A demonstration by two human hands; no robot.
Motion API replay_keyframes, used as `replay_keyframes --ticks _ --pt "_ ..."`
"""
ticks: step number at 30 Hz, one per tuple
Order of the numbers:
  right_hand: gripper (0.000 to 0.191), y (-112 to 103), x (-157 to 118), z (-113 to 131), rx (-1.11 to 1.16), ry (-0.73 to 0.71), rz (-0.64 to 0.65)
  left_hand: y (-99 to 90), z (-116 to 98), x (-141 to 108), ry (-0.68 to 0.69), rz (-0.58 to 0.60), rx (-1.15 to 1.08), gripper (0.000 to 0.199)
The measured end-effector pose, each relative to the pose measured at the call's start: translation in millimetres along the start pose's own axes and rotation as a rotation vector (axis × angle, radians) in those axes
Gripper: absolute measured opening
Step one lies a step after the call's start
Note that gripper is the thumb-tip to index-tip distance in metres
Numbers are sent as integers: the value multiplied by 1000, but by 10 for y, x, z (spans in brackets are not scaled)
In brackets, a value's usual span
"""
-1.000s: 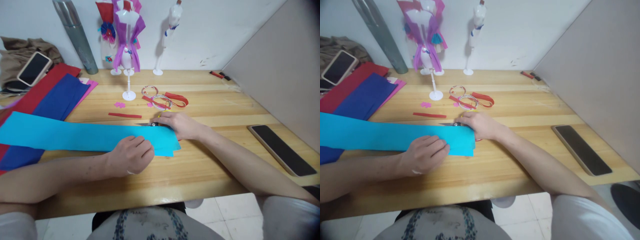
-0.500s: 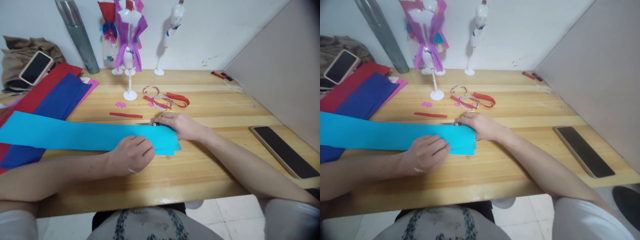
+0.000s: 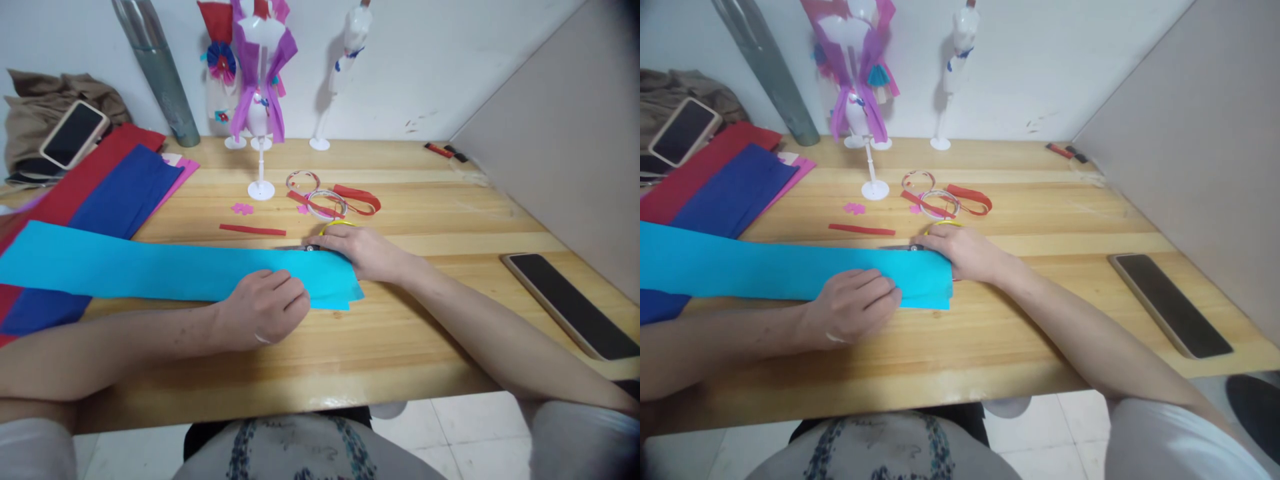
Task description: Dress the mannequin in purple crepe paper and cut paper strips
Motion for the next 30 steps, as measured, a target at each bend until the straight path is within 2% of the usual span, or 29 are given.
replay_keyframes --ticks 7,14,24,30 --pt "41 -3 2 34 23 47 -1 2 8 -11 18 16 -13 24" --pt "46 -71 26 79 -61 101 77 15 6 -28 37 25 17 22" --pt "48 -32 82 80 -81 71 87 22 10 -22 42 25 16 24" --pt "51 -62 73 87 -59 105 116 8 11 -23 43 28 18 26"
Point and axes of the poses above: each hand's wrist, its own x-axis towards the middle knuckle, its own y-axis out of the palm, z = x × y, the point moved 4 cm from there along x, towards the middle knuckle, and after that the axes turned 15 degrees about -z, right-handed, at the moved point
